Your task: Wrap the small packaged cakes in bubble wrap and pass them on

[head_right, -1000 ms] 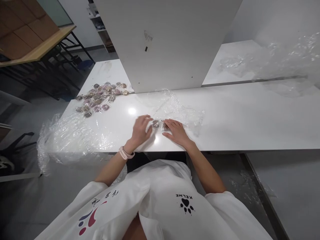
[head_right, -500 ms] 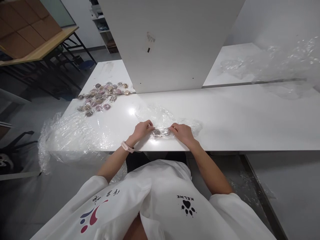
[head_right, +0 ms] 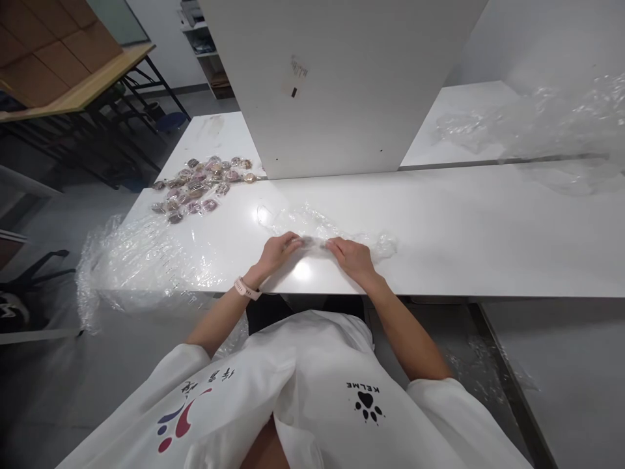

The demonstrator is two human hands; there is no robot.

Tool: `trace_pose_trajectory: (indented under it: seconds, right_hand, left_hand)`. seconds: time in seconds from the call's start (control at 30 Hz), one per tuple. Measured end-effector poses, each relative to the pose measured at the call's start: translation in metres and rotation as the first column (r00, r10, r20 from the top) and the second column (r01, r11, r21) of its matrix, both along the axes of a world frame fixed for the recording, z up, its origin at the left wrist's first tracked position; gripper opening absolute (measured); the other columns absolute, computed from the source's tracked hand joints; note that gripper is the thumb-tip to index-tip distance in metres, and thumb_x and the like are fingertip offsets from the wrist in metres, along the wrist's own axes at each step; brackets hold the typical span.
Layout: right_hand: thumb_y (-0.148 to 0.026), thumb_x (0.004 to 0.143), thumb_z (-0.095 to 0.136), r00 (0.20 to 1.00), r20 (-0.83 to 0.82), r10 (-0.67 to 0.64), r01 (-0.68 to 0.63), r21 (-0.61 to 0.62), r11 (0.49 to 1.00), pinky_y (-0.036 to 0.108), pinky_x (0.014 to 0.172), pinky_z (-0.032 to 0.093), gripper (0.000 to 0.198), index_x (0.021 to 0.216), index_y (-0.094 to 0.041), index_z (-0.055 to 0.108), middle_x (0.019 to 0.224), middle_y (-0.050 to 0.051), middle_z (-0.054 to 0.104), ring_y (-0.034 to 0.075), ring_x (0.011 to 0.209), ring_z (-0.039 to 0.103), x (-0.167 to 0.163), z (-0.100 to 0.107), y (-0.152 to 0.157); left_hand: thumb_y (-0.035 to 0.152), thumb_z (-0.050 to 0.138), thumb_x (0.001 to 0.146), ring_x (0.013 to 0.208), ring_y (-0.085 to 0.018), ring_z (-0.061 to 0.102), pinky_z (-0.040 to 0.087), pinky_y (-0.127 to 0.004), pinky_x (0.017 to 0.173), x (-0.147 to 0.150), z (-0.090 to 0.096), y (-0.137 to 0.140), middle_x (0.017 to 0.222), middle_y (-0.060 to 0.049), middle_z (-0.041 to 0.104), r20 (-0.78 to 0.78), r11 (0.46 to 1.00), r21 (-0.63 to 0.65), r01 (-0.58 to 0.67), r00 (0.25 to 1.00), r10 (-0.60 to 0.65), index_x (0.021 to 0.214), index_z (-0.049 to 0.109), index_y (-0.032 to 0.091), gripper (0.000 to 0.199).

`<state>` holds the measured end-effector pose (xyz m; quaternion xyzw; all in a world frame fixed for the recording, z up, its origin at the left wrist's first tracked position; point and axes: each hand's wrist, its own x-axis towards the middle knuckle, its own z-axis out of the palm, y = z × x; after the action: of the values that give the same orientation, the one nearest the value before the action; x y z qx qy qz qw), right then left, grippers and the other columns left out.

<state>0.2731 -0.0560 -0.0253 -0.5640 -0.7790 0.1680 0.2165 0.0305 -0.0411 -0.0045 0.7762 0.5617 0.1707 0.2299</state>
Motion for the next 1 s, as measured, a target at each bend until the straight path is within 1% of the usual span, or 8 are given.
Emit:
trace_pose_trajectory:
  seconds: [0.1,0.2,0.43,0.6,0.7,0.83,0.93,1.0]
  right_hand:
    - [-0.041,0.099,0.046,0.983,0.046,-0.176,0.179,-0.076,0.981,0.034,0.070,0.042,0.031,0.103,-0.022,0.071,0.090,0.007,0.073,0.024,0.081,0.064,-0.013,0.010,0.026]
    - [-0.032,0.097,0.048,0.971,0.073,-0.228,0.213,0.170,0.962,0.041,0.082,0.040,0.027,0.105,-0.020,0.070,0.107,0.013,0.069,0.029,0.097,0.059,-0.022,0.014,0.028]
    - [-0.036,0.098,0.048,0.999,-0.024,0.021,-0.014,0.240,0.971,0.042,0.089,0.044,0.032,0.123,-0.026,0.064,0.121,0.010,0.060,0.026,0.100,0.055,-0.016,-0.012,-0.009]
    - [-0.034,0.099,0.046,0.998,-0.067,-0.001,0.017,0.236,0.972,0.043,0.091,0.045,0.033,0.126,-0.025,0.064,0.122,0.011,0.058,0.026,0.100,0.056,-0.016,-0.019,-0.008]
    - [-0.033,0.099,0.045,0.998,-0.058,-0.013,0.027,0.243,0.970,0.042,0.092,0.045,0.033,0.124,-0.024,0.065,0.121,0.011,0.058,0.025,0.099,0.056,-0.017,-0.016,-0.008]
    - [-0.033,0.098,0.046,0.999,-0.047,-0.023,0.034,0.238,0.971,0.042,0.090,0.045,0.032,0.124,-0.024,0.064,0.121,0.011,0.057,0.026,0.100,0.056,-0.017,-0.016,-0.010]
    - [-0.034,0.099,0.045,0.999,-0.051,-0.018,0.030,0.244,0.969,0.043,0.089,0.046,0.033,0.125,-0.025,0.064,0.121,0.011,0.057,0.026,0.100,0.055,-0.016,-0.017,-0.009]
    - [-0.034,0.098,0.046,0.998,-0.063,-0.015,0.030,0.243,0.969,0.044,0.089,0.046,0.033,0.125,-0.025,0.064,0.121,0.012,0.057,0.027,0.099,0.056,-0.016,-0.018,-0.006]
  left_hand:
    - [0.045,0.057,0.095,0.080,-0.024,0.065,0.046,-0.034,0.067,0.011,0.007,0.029,0.085,-0.006,0.071,-0.102,0.987,0.012,-0.161,0.982,0.162,0.105,0.063,0.020,0.028]
    - [0.026,0.060,0.093,0.106,-0.030,0.062,0.048,-0.042,0.085,0.019,0.011,0.027,0.110,-0.013,0.069,-0.194,0.949,0.279,-0.147,0.959,0.206,0.107,0.064,0.018,0.017]
    - [0.004,0.038,0.089,0.148,-0.027,0.033,0.024,-0.055,0.121,0.011,-0.014,-0.010,0.155,-0.010,0.044,-0.300,0.919,0.287,0.271,0.936,-0.183,0.144,0.044,0.021,0.058]
    - [0.022,0.054,0.091,0.153,-0.033,0.017,0.017,-0.063,0.122,-0.006,-0.013,0.021,0.162,-0.013,0.029,0.045,0.936,0.218,-0.274,0.961,0.271,0.147,0.039,0.024,0.058]
    - [0.043,0.059,0.092,0.148,-0.033,0.030,0.036,-0.057,0.116,-0.015,-0.002,0.023,0.160,-0.016,0.030,0.484,0.782,-0.111,-0.614,0.653,0.582,0.147,0.033,0.024,0.064]
    - [0.058,0.033,0.100,0.120,-0.026,0.062,0.056,-0.043,0.098,-0.012,0.007,0.010,0.133,-0.020,0.057,0.653,0.721,-0.645,-0.253,0.308,0.692,0.131,0.048,0.016,0.054]
    - [0.053,0.026,0.103,0.118,-0.024,0.063,0.054,-0.043,0.100,0.007,0.008,0.006,0.124,-0.019,0.064,0.669,0.762,-0.629,-0.152,0.392,0.631,0.125,0.054,0.014,0.053]
    - [0.047,0.030,0.103,0.124,-0.026,0.059,0.050,-0.047,0.105,0.023,0.007,0.004,0.131,-0.018,0.061,0.637,0.872,-0.425,-0.243,0.604,0.479,0.128,0.054,0.014,0.048]
